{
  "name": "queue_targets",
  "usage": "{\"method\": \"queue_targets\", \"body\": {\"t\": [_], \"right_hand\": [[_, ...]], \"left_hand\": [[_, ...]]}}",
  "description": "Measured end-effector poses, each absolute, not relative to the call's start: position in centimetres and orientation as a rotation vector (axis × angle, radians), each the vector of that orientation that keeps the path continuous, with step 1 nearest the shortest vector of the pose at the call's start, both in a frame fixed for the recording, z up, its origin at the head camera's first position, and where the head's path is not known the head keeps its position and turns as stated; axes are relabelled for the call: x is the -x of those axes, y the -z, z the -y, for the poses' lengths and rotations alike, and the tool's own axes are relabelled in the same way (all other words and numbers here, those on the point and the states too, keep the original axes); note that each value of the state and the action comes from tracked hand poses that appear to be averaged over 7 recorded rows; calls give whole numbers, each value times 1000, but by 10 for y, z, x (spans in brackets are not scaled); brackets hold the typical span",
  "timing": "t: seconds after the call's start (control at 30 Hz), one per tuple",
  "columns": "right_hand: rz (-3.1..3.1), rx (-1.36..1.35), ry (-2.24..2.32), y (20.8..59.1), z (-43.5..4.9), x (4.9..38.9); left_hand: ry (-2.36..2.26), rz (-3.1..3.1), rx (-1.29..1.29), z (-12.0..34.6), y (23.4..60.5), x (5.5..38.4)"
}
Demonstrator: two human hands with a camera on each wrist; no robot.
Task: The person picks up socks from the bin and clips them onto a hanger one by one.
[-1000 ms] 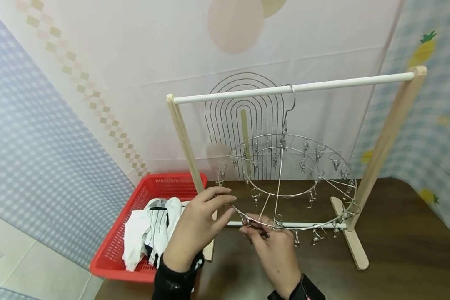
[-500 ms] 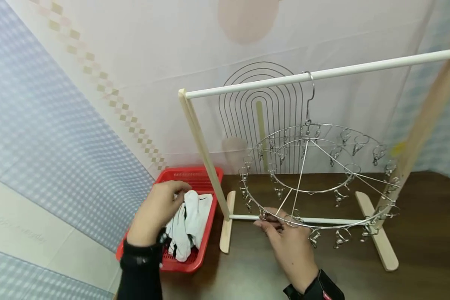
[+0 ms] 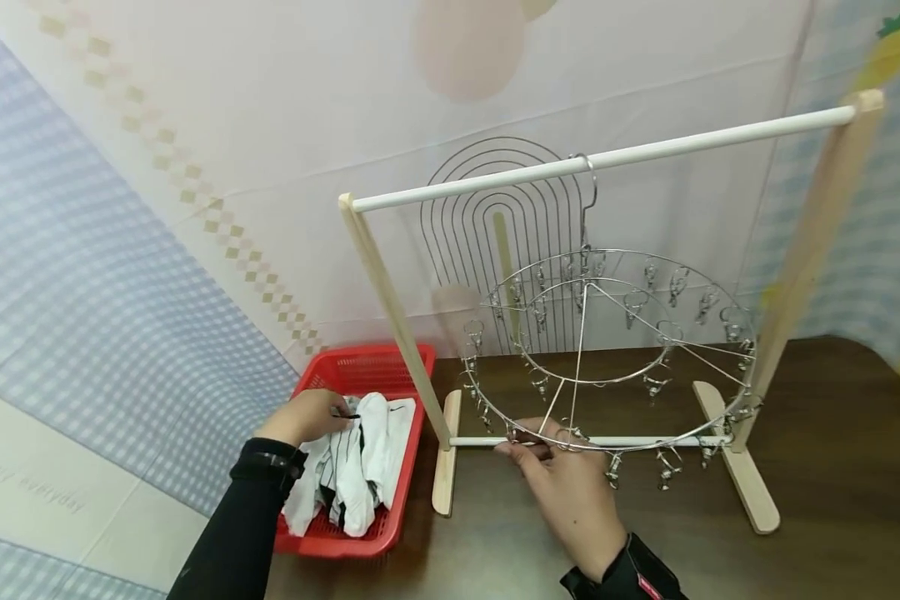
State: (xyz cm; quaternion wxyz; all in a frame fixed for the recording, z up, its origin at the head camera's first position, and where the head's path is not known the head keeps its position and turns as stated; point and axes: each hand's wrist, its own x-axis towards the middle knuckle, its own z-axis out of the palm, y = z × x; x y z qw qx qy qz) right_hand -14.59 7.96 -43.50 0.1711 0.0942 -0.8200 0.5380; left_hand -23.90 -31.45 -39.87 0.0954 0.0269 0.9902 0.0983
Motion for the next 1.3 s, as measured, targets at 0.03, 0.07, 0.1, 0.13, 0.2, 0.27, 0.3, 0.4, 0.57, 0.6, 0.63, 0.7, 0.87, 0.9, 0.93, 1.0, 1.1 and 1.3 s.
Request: {"method": "queue_targets", "body": {"t": [0.03,0.07,0.1,0.13,0.2,0.27,0.3,0.4,0.57,0.6,0.63,0.7,0.87,0.9,0.93,1.0,1.1,1.3], "right_hand": [[2325,-271,-1549,435,-78,146],[2321,-271,-1561,435,-77,147],[2316,-269,-1566,434,-76,147],[2313,-263,-1574,434,-76,148],[2309,-253,-1589,433,-76,149],[2316,-243,-1598,432,-77,149],[2321,-236,-1603,432,-77,150],[2344,-235,-1598,432,-79,149],[2360,-237,-1588,433,-79,148],[2358,-236,-1589,433,-78,149],[2350,-234,-1592,433,-78,149],[2340,-236,-1601,434,-78,149],[2348,-227,-1599,433,-79,149],[2354,-223,-1593,432,-79,149],[2358,-223,-1586,432,-80,149],[2363,-222,-1580,431,-80,149],[2360,-234,-1601,429,-82,148],[2387,-244,-1680,425,-86,145]], "left_hand": [[-297,-2947,-107,317,399,237],[-311,-2963,-125,319,399,234],[-325,-2983,-145,321,398,231],[-338,-2998,-159,322,396,229],[-372,-3004,-182,324,392,223],[-421,-2984,-198,325,389,219],[-448,-2965,-210,325,387,217],[-528,-2913,-258,326,383,211],[-703,-2895,-291,331,376,201],[-747,-2895,-275,332,374,198],[-784,-2897,-260,334,371,195],[-786,-2926,-228,336,364,189],[-544,-3034,-221,333,345,175],[-503,-3058,-234,331,342,172],[-461,-3093,-241,328,339,169],[-415,-3170,-264,321,331,159],[-486,-3310,-414,302,316,138],[-888,-3203,-1093,231,302,108]]}}
